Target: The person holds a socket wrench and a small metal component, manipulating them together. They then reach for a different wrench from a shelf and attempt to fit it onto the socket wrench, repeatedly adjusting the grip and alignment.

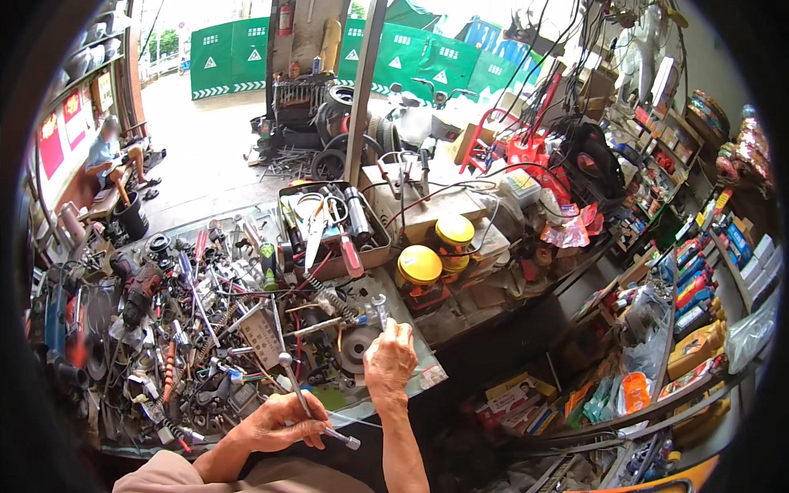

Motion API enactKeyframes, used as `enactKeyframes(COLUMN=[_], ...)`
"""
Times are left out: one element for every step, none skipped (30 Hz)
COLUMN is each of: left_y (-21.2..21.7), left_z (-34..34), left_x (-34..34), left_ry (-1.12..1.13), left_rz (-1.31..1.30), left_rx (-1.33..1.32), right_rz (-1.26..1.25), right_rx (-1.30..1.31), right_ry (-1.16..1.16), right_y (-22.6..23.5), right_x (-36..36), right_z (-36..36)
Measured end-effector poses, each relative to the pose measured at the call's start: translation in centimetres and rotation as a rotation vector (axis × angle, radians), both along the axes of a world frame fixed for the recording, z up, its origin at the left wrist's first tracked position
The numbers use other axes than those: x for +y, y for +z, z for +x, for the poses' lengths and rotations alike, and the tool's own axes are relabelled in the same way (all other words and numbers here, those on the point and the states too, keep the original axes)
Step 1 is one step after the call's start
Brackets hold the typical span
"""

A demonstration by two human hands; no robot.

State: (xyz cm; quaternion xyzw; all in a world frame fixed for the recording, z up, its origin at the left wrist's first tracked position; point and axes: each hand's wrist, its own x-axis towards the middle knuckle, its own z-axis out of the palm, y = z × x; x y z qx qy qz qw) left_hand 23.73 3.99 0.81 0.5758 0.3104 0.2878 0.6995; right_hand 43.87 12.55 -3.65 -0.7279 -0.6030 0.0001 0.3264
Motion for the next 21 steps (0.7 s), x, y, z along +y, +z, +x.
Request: enactKeyframes(left_y=[0.2,0.2,0.2,0.3,0.6,2.0,2.9,3.6,3.3,2.4,0.8,-0.4,-1.0,-1.2,-0.5,-0.7,-0.1,0.6,0.4,0.6,1.0], left_z=[0.7,1.3,2.2,3.2,3.2,1.5,1.8,2.4,2.6,2.7,2.4,1.8,1.3,1.0,1.3,1.4,1.7,1.8,1.7,2.0,1.9], left_x=[0.3,0.3,0.3,0.3,0.3,-0.6,-1.4,-2.0,-2.1,-2.0,-1.6,-1.7,-1.6,-1.3,-1.4,-1.3,-1.3,-1.4,-1.4,-1.5,-1.6], left_ry=[-0.03,-0.06,-0.051,-0.086,-0.108,-0.032,0.114,0.201,0.073,-0.055,-0.091,-0.078,-0.121,-0.128,-0.152,-0.179,-0.208,-0.236,-0.231,-0.238,-0.226], left_rz=[0.023,0.081,0.167,0.245,0.156,0.082,0.048,0.001,0.072,0.152,0.228,0.307,0.286,0.268,0.189,0.193,0.184,0.17,0.163,0.146,0.125], left_rx=[0.012,0.035,0.018,-0.027,-0.003,0.071,0.015,-0.049,-0.013,0.034,0.089,0.149,0.136,0.135,0.173,0.175,0.169,0.171,0.213,0.228,0.244], right_rz=[0.089,0.1,0.146,0.161,0.176,0.218,0.137,0.128,0.038,0.1,0.1,0.097,0.135,0.179,0.181,0.181,0.238,0.293,0.255,0.243,0.227], right_rx=[-0.031,-0.069,-0.124,-0.134,-0.126,-0.041,-0.084,-0.072,-0.098,-0.057,-0.1,-0.133,-0.125,-0.111,-0.085,-0.072,-0.076,-0.073,-0.04,0.045,0.132], right_ry=[0.024,-0.015,-0.034,-0.059,-0.078,0.009,0.035,0.022,-0.054,-0.135,-0.195,-0.209,-0.227,-0.208,-0.168,-0.132,-0.153,-0.173,-0.158,-0.154,-0.13], right_y=[-0.1,-0.8,-2.5,-2.5,-2.6,-1.6,-2.6,-1.8,-2.1,-3.1,-4.2,-5.2,-5.8,-6.3,-6.5,-6.0,-6.8,-6.7,-6.8,-6.8,-6.2], right_x=[-0.2,0.0,0.6,0.2,0.3,1.7,3.0,2.6,2.1,1.2,1.8,2.2,2.1,2.4,2.1,1.6,2.1,2.2,2.3,2.3,2.3], right_z=[1.0,1.5,2.6,3.6,3.5,-0.1,-1.5,-1.5,-0.6,0.5,0.8,0.3,0.4,0.1,0.3,0.6,0.6,0.5,0.6,0.7,0.5])
